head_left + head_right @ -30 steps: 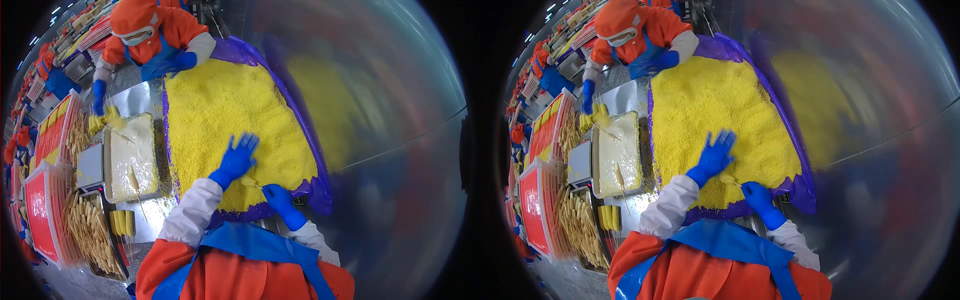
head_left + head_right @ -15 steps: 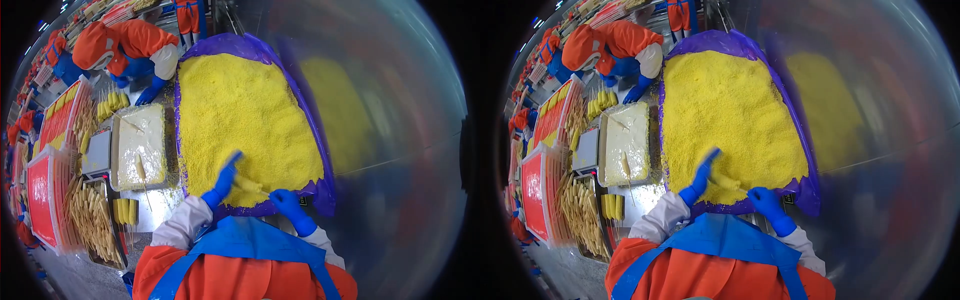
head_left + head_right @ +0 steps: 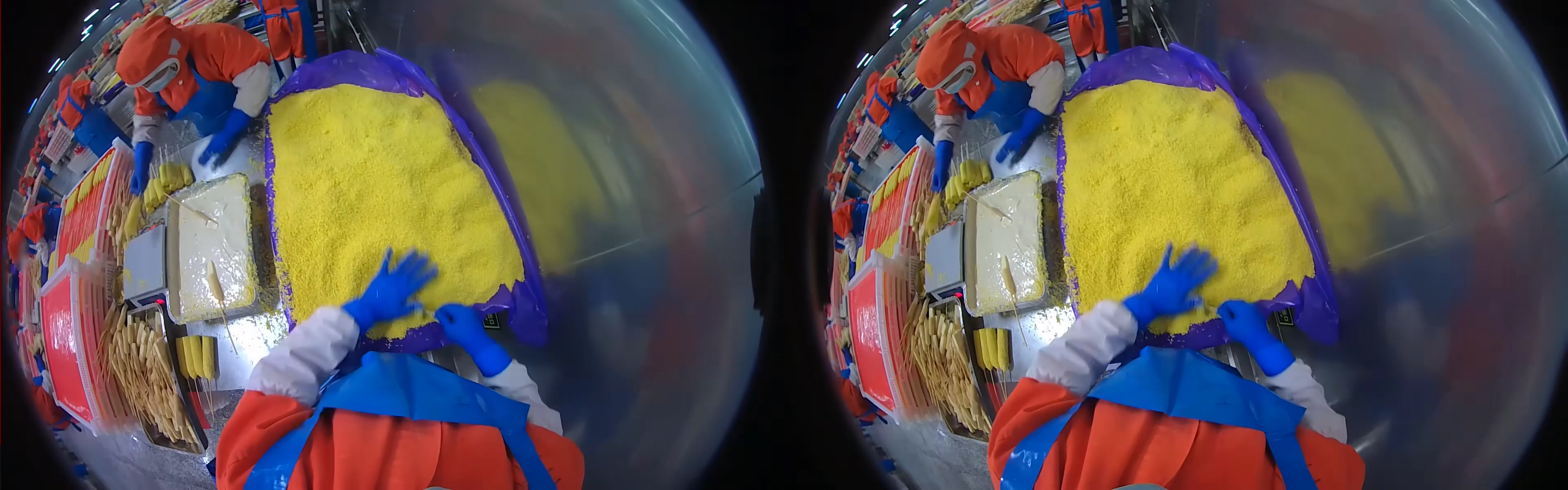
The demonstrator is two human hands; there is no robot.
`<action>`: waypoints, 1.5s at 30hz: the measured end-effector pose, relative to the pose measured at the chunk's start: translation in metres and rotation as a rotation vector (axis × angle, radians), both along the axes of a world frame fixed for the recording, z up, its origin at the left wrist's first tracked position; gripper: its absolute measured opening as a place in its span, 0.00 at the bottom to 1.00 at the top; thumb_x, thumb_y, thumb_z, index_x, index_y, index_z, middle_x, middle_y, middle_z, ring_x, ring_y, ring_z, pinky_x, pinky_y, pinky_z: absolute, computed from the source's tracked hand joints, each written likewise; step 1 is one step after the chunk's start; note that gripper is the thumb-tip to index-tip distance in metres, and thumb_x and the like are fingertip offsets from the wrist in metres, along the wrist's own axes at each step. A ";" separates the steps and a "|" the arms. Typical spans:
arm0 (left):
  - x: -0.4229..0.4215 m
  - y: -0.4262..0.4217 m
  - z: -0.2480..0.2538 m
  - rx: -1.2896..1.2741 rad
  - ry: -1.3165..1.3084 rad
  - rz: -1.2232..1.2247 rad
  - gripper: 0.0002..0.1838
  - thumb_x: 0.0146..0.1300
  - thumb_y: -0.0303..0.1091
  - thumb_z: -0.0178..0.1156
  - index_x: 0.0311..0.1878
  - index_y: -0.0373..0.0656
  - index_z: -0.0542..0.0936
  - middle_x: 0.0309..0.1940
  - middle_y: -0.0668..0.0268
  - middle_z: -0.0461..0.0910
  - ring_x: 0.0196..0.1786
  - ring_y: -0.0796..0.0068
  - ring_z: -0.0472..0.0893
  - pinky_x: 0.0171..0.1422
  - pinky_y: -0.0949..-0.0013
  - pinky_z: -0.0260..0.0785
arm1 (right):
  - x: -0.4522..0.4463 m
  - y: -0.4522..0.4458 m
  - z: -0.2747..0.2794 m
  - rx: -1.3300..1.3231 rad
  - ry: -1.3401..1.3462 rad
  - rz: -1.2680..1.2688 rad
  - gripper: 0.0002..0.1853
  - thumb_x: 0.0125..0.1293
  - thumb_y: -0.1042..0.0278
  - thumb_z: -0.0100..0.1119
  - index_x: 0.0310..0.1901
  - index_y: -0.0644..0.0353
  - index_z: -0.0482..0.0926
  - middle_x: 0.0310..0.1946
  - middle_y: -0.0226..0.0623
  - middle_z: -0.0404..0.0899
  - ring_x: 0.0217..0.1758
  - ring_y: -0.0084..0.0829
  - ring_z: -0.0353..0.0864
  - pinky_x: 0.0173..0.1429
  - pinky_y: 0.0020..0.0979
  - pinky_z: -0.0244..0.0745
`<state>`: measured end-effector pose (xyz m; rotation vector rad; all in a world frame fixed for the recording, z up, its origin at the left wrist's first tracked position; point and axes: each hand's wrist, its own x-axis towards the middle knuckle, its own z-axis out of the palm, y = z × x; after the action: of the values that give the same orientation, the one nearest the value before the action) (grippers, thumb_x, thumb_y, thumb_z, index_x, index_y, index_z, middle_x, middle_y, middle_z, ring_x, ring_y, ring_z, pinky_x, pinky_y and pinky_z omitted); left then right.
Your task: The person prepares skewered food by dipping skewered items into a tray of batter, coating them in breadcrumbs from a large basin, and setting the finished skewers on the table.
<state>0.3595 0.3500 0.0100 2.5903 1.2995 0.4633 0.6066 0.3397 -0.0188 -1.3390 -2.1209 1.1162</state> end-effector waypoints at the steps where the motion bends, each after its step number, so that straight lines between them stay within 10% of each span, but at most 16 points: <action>1: 0.000 0.023 0.000 0.105 0.003 0.220 0.41 0.65 0.64 0.46 0.78 0.57 0.54 0.78 0.60 0.51 0.80 0.49 0.47 0.76 0.29 0.26 | -0.002 0.004 0.001 -0.007 -0.004 -0.010 0.11 0.64 0.63 0.61 0.34 0.63 0.81 0.31 0.46 0.82 0.34 0.42 0.84 0.38 0.39 0.74; 7: 0.013 -0.039 -0.010 -0.055 0.004 -0.219 0.39 0.65 0.60 0.48 0.77 0.60 0.55 0.77 0.63 0.55 0.80 0.61 0.52 0.75 0.27 0.26 | 0.017 -0.007 -0.013 0.206 -0.159 0.138 0.12 0.64 0.61 0.62 0.39 0.61 0.83 0.35 0.47 0.83 0.40 0.46 0.84 0.44 0.41 0.75; 11: 0.021 0.015 0.001 0.085 -0.026 0.199 0.35 0.67 0.52 0.50 0.77 0.57 0.58 0.77 0.64 0.55 0.79 0.58 0.54 0.75 0.29 0.33 | 0.000 0.017 0.008 0.047 -0.127 0.050 0.12 0.64 0.61 0.62 0.42 0.61 0.83 0.36 0.47 0.82 0.41 0.45 0.84 0.44 0.42 0.75; 16: 0.031 -0.020 -0.034 0.062 -0.118 -0.117 0.34 0.67 0.49 0.52 0.75 0.50 0.61 0.75 0.64 0.59 0.78 0.63 0.55 0.80 0.39 0.37 | 0.007 0.007 -0.003 0.059 -0.119 0.170 0.09 0.64 0.65 0.59 0.36 0.63 0.82 0.35 0.50 0.82 0.39 0.50 0.83 0.41 0.44 0.75; 21: 0.023 0.010 0.008 0.182 -0.084 0.159 0.36 0.66 0.52 0.51 0.76 0.52 0.60 0.76 0.63 0.56 0.79 0.61 0.53 0.80 0.40 0.36 | -0.004 0.016 0.020 0.009 -0.103 0.068 0.09 0.62 0.66 0.61 0.38 0.63 0.82 0.33 0.49 0.82 0.38 0.44 0.85 0.43 0.41 0.76; 25: 0.022 -0.019 -0.036 0.125 -0.063 -0.275 0.35 0.67 0.54 0.48 0.75 0.51 0.60 0.76 0.62 0.56 0.79 0.60 0.52 0.80 0.39 0.34 | 0.010 -0.002 -0.003 0.026 -0.112 0.177 0.11 0.64 0.64 0.62 0.39 0.64 0.83 0.33 0.50 0.82 0.36 0.42 0.84 0.43 0.39 0.76; 31: -0.023 0.030 0.030 0.200 -0.023 0.393 0.37 0.69 0.55 0.46 0.78 0.51 0.53 0.76 0.60 0.56 0.79 0.58 0.52 0.80 0.41 0.28 | -0.001 0.000 0.018 0.040 -0.091 0.113 0.13 0.63 0.60 0.64 0.37 0.62 0.83 0.33 0.47 0.83 0.37 0.40 0.85 0.40 0.39 0.75; 39: -0.091 0.010 -0.016 -0.171 -0.650 1.051 0.29 0.75 0.54 0.40 0.68 0.46 0.72 0.64 0.57 0.74 0.72 0.62 0.66 0.79 0.43 0.38 | -0.026 0.028 0.014 -0.002 0.115 -0.090 0.11 0.63 0.64 0.66 0.38 0.65 0.83 0.28 0.35 0.84 0.31 0.24 0.82 0.38 0.28 0.76; 42: -0.087 0.014 -0.009 -0.617 -1.270 0.352 0.32 0.77 0.59 0.32 0.72 0.51 0.67 0.63 0.56 0.74 0.66 0.67 0.71 0.72 0.52 0.57 | -0.057 0.021 0.035 -0.155 0.333 -0.024 0.11 0.64 0.65 0.66 0.38 0.65 0.83 0.28 0.34 0.84 0.27 0.20 0.78 0.34 0.25 0.73; 45: -0.096 0.007 0.041 -0.293 -1.974 0.361 0.36 0.74 0.65 0.34 0.75 0.51 0.61 0.62 0.55 0.75 0.64 0.61 0.73 0.72 0.51 0.59 | -0.089 0.005 0.071 -0.327 0.404 -0.049 0.10 0.62 0.67 0.66 0.40 0.66 0.82 0.27 0.32 0.82 0.25 0.16 0.73 0.28 0.21 0.67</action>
<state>0.2636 0.3571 0.0505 0.6161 0.7239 1.8599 0.5175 0.3449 0.0527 -1.1630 -1.6580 1.6095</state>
